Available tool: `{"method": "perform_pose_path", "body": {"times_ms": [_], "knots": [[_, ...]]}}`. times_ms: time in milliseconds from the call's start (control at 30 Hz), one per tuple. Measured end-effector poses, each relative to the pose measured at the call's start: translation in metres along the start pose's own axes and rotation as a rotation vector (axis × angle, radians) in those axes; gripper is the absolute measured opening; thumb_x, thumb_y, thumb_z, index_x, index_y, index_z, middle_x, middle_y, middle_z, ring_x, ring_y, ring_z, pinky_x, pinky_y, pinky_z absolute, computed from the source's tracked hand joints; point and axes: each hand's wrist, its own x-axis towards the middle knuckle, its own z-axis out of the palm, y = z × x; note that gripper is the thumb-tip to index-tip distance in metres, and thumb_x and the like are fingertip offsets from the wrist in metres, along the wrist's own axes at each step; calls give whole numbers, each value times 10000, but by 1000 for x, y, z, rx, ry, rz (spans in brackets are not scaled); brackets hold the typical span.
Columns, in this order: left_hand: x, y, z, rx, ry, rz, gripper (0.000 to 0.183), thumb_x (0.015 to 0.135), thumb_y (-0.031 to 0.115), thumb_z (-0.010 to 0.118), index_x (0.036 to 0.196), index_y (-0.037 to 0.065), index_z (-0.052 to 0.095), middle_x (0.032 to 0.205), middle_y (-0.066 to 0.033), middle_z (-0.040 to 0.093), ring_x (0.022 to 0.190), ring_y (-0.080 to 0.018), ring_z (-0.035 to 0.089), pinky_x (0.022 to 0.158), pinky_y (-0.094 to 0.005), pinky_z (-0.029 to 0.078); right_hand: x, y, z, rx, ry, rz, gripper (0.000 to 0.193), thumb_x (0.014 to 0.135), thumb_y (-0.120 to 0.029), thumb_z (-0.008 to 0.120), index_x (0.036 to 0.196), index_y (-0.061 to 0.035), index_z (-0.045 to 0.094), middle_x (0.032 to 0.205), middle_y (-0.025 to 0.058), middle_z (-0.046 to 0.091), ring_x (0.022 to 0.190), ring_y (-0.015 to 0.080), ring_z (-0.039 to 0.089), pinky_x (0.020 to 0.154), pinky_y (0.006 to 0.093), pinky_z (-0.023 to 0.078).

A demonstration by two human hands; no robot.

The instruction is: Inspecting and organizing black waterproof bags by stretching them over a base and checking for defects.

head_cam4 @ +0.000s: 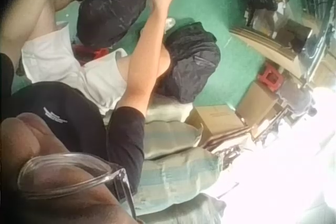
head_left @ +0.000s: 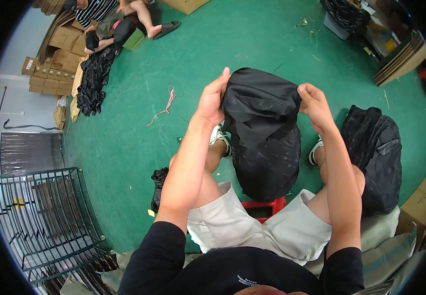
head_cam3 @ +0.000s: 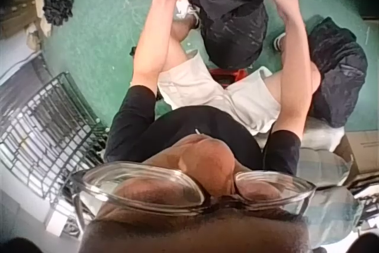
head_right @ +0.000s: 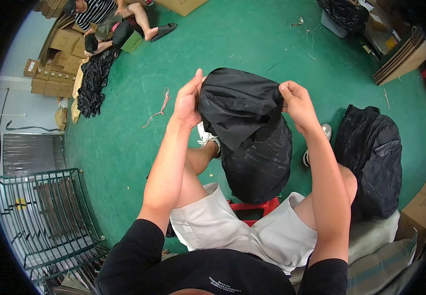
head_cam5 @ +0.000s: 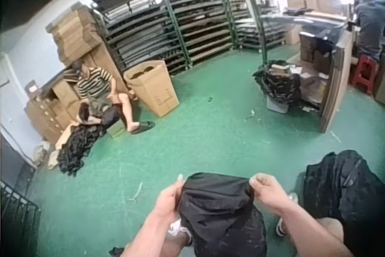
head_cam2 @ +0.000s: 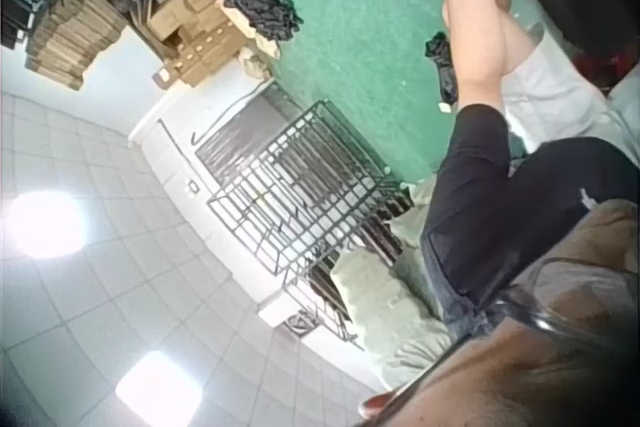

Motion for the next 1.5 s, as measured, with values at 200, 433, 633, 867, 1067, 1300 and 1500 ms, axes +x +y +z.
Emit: {"method": "perform_pose_path", "body": {"times_ms": [200, 433, 633, 867, 1067, 1300, 1500], "knots": [[-10, 6, 4, 469, -276, -32, 742, 640, 139, 867, 1259, -49, 505, 1236, -99, 603, 1156, -194, 558, 1064, -319, 370, -2, -11, -6, 611, 1, 0, 237, 1049, -213, 407, 1020, -27, 551, 960, 33, 637, 841, 138, 627, 752, 294, 505], [-7, -4, 10, 534, -267, 32, 567, 863, 170, 720, 1309, -61, 458, 1236, -111, 601, 1098, -157, 593, 993, -292, 437, -10, -18, -15, 609, -121, -124, 287, 769, 63, 506, 1042, -24, 525, 1006, 49, 574, 954, 164, 568, 876, 292, 465], [-6, -7, 17, 63, -334, 93, 517, 944, 201, 618, 1340, -62, 415, 1268, -168, 580, 1161, -228, 589, 977, -349, 484, -2, -8, -11, 355, 14, -319, 359, 689, 113, 549, 1016, -37, 531, 996, 25, 533, 929, 136, 527, 828, 266, 436], [-4, -15, 15, -112, -440, 138, 620, 882, 224, 683, 1355, -56, 397, 1310, -181, 550, 1217, -274, 546, 1051, -398, 417, 1, 21, 11, 52, 300, 1, 172, 888, -119, 591, 1052, -77, 560, 945, -8, 571, 938, 119, 534, 850, 277, 402], [-3, -14, 15, -139, -501, 146, 732, 765, 157, 768, 1357, -57, 394, 1311, -183, 550, 1215, -291, 545, 1059, -403, 406, 1, 27, 27, 251, 129, -72, 205, 893, -104, 549, 1082, -47, 604, 1036, 4, 589, 926, 122, 520, 810, 273, 408], [-3, -6, 12, -94, -540, 174, 772, 744, 108, 788, 1375, -53, 372, 1342, -189, 526, 1228, -282, 539, 1056, -401, 416, 2, 12, 7, 479, 86, -50, 182, 936, -14, 483, 1068, -47, 603, 938, 27, 655, 857, 119, 605, 794, 250, 472], [-6, 6, -3, 459, 110, 139, 311, 794, 8, 754, 1076, -28, 626, 927, -100, 713, 793, -145, 686, 749, -256, 550, -7, -20, -28, 670, -76, -9, 198, 973, -55, 434, 1079, 14, 586, 997, 95, 674, 842, 166, 666, 782, 310, 567]]}}
